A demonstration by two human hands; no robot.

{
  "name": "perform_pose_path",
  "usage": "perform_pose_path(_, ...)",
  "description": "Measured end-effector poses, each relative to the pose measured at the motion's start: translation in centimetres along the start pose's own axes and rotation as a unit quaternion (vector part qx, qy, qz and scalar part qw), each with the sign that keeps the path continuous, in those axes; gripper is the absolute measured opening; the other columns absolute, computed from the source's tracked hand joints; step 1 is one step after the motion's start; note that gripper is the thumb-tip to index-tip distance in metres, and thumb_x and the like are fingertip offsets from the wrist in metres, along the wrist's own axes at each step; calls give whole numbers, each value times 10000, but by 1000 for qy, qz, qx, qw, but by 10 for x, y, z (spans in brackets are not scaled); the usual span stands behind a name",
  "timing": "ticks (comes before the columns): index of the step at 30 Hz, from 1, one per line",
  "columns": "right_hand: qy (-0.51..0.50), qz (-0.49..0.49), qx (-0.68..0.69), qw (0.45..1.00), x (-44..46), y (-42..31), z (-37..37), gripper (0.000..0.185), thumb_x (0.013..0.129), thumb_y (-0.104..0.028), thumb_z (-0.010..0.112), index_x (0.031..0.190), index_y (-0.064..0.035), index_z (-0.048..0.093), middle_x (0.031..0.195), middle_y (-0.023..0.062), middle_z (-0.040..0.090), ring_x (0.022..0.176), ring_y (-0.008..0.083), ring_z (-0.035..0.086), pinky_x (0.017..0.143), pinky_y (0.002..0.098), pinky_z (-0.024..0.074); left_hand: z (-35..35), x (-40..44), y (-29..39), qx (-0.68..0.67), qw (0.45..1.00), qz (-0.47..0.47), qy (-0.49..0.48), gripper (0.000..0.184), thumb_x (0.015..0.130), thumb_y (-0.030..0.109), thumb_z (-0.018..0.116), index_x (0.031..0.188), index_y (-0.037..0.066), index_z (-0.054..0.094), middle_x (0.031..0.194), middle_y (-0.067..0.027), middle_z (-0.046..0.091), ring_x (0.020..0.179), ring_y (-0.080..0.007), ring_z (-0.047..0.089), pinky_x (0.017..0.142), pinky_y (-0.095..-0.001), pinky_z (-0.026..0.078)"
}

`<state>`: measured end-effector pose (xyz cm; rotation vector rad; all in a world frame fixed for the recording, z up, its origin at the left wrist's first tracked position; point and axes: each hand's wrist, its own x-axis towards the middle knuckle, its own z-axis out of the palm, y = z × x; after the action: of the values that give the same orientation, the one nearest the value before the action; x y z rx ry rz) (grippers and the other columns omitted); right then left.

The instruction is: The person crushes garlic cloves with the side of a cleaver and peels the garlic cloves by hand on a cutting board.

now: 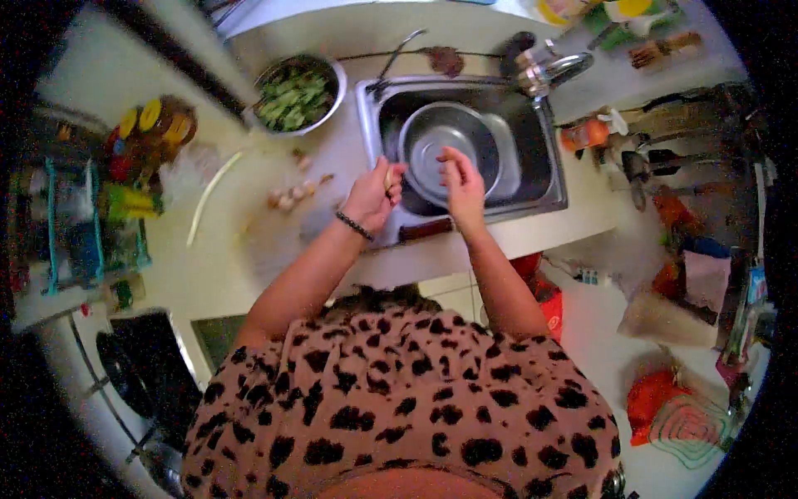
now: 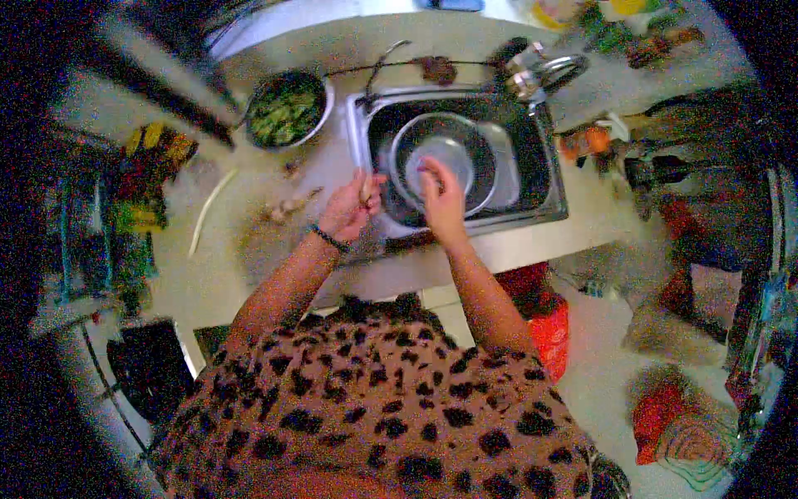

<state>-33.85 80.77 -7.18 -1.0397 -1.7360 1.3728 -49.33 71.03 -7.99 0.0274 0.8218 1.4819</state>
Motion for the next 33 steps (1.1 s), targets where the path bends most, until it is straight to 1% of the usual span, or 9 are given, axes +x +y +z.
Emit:
perform_pose_path(2,108,111,84,984,56,22,-60,272,941,-255,483,1114,-59,560,984,43,606,799,105,544,661,252,478,15,50,-13,-26,996,-72,-50,390,968,416,345,818,100,518,687,-12,521,634,-148,516,589,-277,420)
perform_pose_path(5,155,175,183,955,166,94,-140,378,916,-418,501,1031,-58,506,874,51,568,761,148,540,635,282,470,85,107,-24,0,982,-181,63,461,955,470,248,857,98,502,789,-94,564,738,-253,566,606,-412,441)
perform_pose_path(8,197,325,375,846,226,68,-149,359,900,-465,500,890,-108,453,743,60,530,577,148,494,469,260,412,77,197,-53,-72,990,-107,-59,318,938,385,347,888,110,498,795,-74,564,744,-244,565,623,-427,447)
perform_pose_path(11,53,321,396,859,245,108,-182,402,883,-497,507,771,-127,394,568,14,425,420,120,364,343,231,258,98,247,-63,-25,996,-67,-60,227,917,322,435,941,111,514,803,-51,564,767,-240,564,660,-433,459)
perform_pose_path(14,120,400,367,831,245,82,-178,452,872,-517,507,676,-139,356,465,-32,290,353,99,237,317,228,139,125,258,-53,-1,993,-55,-104,204,902,262,449,1000,103,532,758,-25,538,838,-192,540,727,-408,434)
perform_pose_path(20,95,411,350,837,248,73,-183,470,872,-516,504,611,-167,327,447,-39,268,340,95,208,318,234,134,153,292,-52,-152,982,-19,-110,243,888,70,445,1124,17,471,987,-113,526,957,-263,534,946,-501,440)
perform_pose_path(24,90,448,359,814,252,69,-187,427,875,-511,503,691,-151,364,458,-33,292,356,92,207,326,236,125,146,309,-57,-103,992,4,-77,163,869,41,431,1019,52,495,883,-69,525,774,-184,524,755,-341,498)
perform_pose_path(26,62,446,367,814,253,72,-189,425,878,-521,489,710,-150,368,458,-32,295,356,94,214,328,245,137,147,309,-57,-93,987,-11,-132,108,880,66,434,963,91,499,744,-9,490,641,-115,481,612,-259,425)
perform_pose_path(33,62,409,325,850,246,99,-184,450,882,-553,455,730,-137,375,462,-17,365,330,119,262,314,260,171,127,285,-60,39,997,-37,-53,188,927,245,472,803,103,475,639,27,445,487,-88,380,431,-234,326)
